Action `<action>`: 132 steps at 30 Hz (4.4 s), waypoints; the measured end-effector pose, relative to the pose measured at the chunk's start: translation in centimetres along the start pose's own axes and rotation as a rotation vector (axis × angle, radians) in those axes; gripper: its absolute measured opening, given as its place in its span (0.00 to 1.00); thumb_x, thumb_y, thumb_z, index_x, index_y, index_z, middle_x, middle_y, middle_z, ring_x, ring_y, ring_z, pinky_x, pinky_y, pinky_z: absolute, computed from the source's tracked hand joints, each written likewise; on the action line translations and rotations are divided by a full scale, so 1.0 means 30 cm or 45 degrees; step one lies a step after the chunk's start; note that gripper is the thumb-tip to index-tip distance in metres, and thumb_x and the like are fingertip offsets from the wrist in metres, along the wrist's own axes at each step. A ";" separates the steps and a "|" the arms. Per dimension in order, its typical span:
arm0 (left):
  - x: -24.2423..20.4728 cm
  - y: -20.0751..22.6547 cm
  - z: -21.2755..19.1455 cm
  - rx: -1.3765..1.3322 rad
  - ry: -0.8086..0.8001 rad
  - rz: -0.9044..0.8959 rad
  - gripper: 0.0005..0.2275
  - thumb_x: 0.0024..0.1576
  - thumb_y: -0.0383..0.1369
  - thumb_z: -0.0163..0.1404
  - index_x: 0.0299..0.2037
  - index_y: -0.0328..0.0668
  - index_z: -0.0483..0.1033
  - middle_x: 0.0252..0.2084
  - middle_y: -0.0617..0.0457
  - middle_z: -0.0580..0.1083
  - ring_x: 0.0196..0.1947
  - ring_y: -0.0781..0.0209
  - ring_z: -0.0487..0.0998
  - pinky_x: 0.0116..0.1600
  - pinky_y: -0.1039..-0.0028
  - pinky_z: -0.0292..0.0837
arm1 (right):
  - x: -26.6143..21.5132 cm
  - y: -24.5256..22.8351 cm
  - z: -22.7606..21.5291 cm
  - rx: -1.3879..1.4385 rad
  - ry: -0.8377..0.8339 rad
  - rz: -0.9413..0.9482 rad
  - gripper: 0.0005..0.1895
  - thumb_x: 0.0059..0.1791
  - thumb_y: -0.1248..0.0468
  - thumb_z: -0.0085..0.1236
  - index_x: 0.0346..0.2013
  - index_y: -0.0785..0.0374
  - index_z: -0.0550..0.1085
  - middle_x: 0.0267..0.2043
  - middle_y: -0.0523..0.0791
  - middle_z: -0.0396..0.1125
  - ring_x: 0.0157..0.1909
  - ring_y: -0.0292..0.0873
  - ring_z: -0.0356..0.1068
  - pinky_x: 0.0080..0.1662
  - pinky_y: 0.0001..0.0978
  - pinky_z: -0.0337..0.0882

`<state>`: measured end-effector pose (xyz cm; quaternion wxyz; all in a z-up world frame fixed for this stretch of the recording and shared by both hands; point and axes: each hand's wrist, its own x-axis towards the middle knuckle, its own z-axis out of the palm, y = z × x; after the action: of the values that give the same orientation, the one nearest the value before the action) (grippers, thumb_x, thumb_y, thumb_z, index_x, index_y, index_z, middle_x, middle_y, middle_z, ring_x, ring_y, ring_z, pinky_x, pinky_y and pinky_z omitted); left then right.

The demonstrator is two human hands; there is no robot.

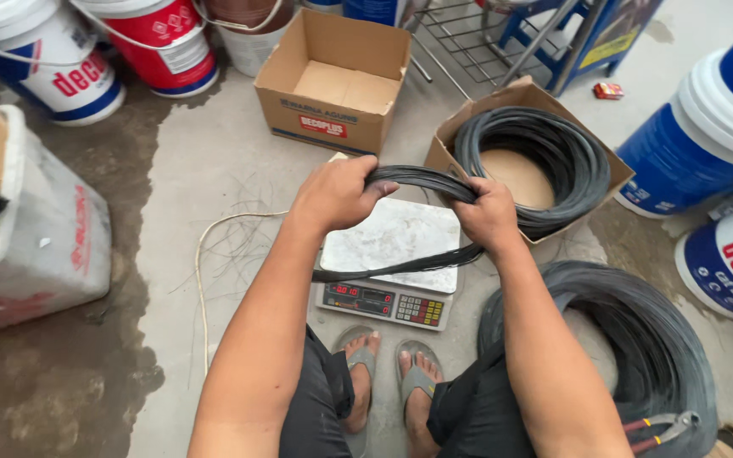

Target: The person sits on the floor and places a coil of black wire onto a digital scale. They repeatedly pick up the wire, untwist and separate strands, and place it back on the scale to check the weight.

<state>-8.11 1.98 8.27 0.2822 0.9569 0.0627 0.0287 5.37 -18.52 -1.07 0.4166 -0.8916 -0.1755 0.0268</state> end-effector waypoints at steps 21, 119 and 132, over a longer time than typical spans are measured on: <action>-0.512 -0.424 -0.147 -0.133 0.161 -0.798 0.19 0.45 0.53 0.46 0.33 0.46 0.73 0.30 0.45 0.72 0.40 0.48 0.73 0.44 0.64 0.67 | -0.205 -0.499 0.554 -0.091 -0.736 -0.171 0.17 0.36 0.50 0.59 0.27 0.59 0.74 0.26 0.51 0.68 0.38 0.53 0.68 0.39 0.39 0.66; -0.580 -0.592 -0.022 -0.260 -0.272 -0.686 0.23 0.46 0.56 0.41 0.32 0.44 0.74 0.32 0.45 0.73 0.43 0.48 0.73 0.45 0.64 0.68 | 0.024 -0.683 1.024 0.410 -0.556 -0.717 0.09 0.42 0.70 0.54 0.31 0.50 0.76 0.22 0.40 0.69 0.27 0.36 0.70 0.32 0.25 0.69; -0.576 -0.585 -0.012 -0.274 -0.251 -0.667 0.23 0.47 0.55 0.41 0.33 0.42 0.74 0.33 0.44 0.73 0.43 0.47 0.73 0.45 0.63 0.68 | -0.051 -0.834 0.842 0.481 -0.374 -1.314 0.11 0.39 0.75 0.55 0.29 0.55 0.77 0.29 0.45 0.70 0.35 0.47 0.69 0.41 0.34 0.68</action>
<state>-27.08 14.43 -1.31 0.3846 0.8708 0.2765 -0.1316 -8.25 14.30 1.14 0.4991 -0.5871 -0.6368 -0.0255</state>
